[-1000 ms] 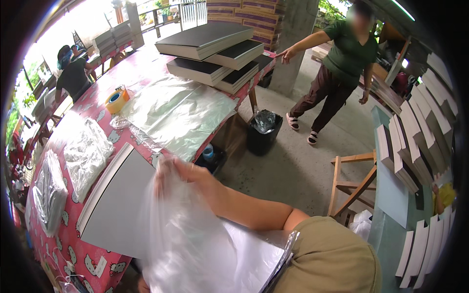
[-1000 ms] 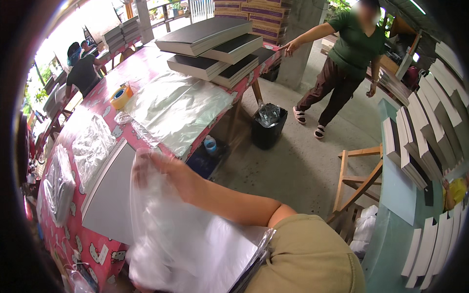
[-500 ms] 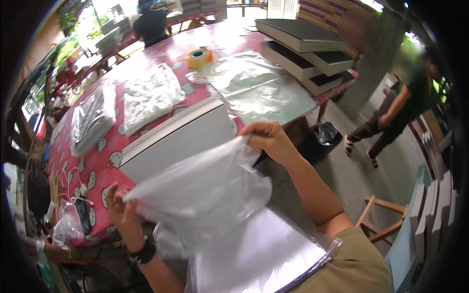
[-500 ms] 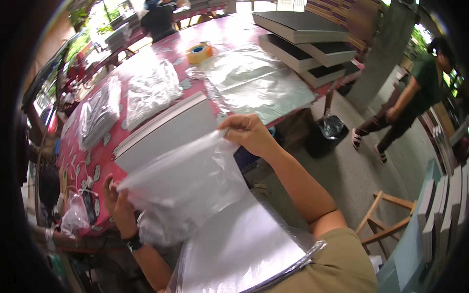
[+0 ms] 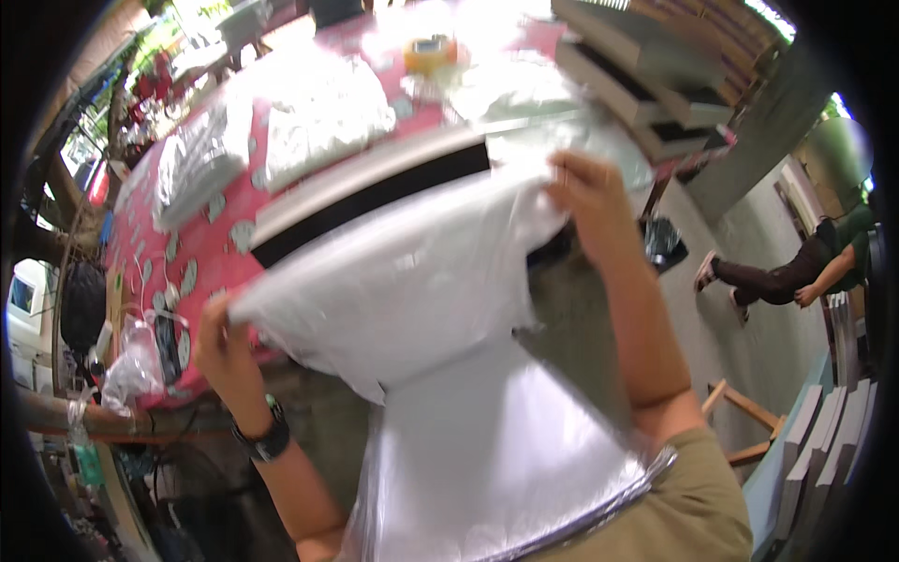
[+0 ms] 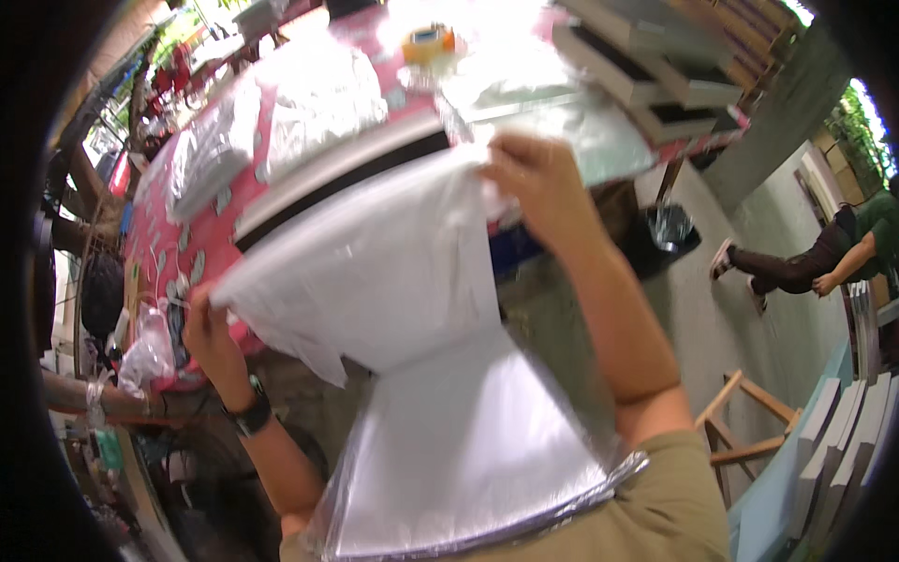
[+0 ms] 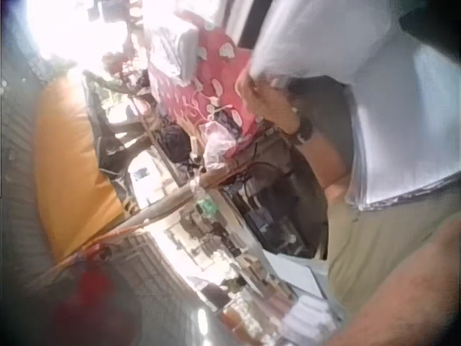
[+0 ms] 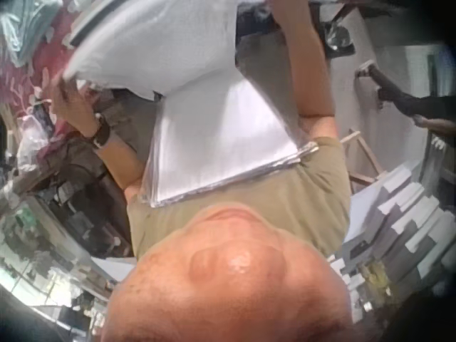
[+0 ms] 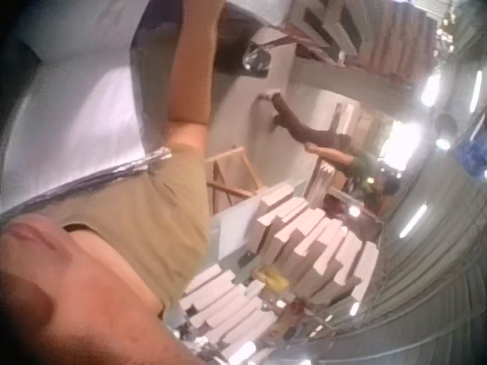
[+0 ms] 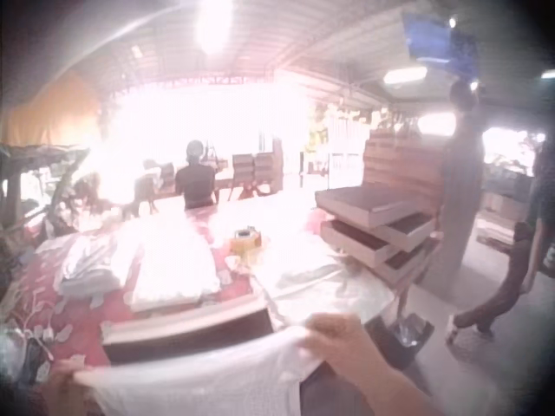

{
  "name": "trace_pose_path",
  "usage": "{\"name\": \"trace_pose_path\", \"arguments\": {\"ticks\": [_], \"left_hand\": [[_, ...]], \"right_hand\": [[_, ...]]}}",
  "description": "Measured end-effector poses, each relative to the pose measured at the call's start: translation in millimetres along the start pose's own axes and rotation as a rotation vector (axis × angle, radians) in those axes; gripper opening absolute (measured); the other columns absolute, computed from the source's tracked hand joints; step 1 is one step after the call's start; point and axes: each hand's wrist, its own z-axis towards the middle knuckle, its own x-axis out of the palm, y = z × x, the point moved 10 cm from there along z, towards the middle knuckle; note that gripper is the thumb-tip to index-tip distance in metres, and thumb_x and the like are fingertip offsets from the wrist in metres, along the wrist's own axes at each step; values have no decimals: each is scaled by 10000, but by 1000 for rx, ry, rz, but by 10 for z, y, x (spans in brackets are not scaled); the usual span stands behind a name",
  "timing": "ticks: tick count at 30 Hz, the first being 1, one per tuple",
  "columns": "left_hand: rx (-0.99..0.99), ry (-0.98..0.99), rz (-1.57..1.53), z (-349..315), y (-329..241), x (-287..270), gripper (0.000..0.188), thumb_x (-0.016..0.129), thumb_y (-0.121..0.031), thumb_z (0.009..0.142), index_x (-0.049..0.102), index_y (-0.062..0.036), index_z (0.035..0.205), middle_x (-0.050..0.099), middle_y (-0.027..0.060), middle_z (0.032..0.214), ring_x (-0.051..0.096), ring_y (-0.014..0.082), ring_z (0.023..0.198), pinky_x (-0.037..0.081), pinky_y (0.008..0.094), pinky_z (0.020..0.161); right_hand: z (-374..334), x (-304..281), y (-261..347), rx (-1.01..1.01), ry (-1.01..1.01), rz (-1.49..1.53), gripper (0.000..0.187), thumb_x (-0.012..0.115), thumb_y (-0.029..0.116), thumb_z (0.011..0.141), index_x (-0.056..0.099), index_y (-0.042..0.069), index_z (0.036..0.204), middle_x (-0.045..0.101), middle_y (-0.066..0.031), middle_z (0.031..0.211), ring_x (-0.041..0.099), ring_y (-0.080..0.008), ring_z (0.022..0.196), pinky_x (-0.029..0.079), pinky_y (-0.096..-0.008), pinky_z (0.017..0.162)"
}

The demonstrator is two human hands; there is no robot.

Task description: The person places black and white rectangular boards into plastic sleeves by hand, working with a stack of boards on a table. The person slides each board into a clear plastic bag and smooths the plastic over the surface of the boards.

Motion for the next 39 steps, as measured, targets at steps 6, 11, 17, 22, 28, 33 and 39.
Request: {"name": "trace_pose_path", "arguments": {"ticks": [6,11,17,22,28,33,39], "left_hand": [[-453,58,-889,83,349,332,193,508,-114,814,559,35,926,592,68,896,539,145,831,403,269,762],[-648,314,-1342,13,385,617,260,468,-188,834,530,-3,1006,562,84,1025,515,195,972,369,326,870],[-854,445,-1170,-587,1000,924,287,474,-218,825,495,-68,1067,556,40,1022,518,171,908,389,313,778],[-892,601,-973,-1661,1274,1077,245,525,-239,811,543,-65,983,565,32,956,522,129,831,409,280,690],[-1210,647,-674,-3052,2239,1375,236,509,-231,840,558,-2,814,551,19,737,470,118,670,381,266,632],[-847,498,-304,-2994,2663,1739,337,454,-263,850,501,47,727,523,124,690,420,190,631,360,331,617],[-598,415,85,-2653,2808,1552,290,532,-254,798,543,36,817,548,141,773,513,228,706,406,344,653]], "right_hand": [[206,238,-276,159,188,564,129,601,124,748,627,8,797,574,-19,710,526,-82,614,425,-208,574],[195,396,-420,334,291,709,192,549,146,792,582,3,917,590,-44,821,572,-119,721,472,-250,650],[-118,357,-1030,422,458,524,377,583,164,777,469,-11,1091,572,-60,955,577,-149,816,486,-288,727],[-1037,372,-1813,632,406,612,203,605,174,769,531,51,912,551,-4,799,522,-89,693,436,-228,606],[-1891,413,-2647,830,314,484,148,562,93,791,533,55,932,547,-19,727,516,-77,683,416,-212,598],[-1797,292,-3391,529,-14,123,182,565,67,757,540,46,936,560,-40,718,530,-118,685,421,-243,616],[-1136,-119,-2372,-24,-284,-476,234,571,7,688,530,39,916,550,-124,824,550,-266,741,443,-323,678]]}}
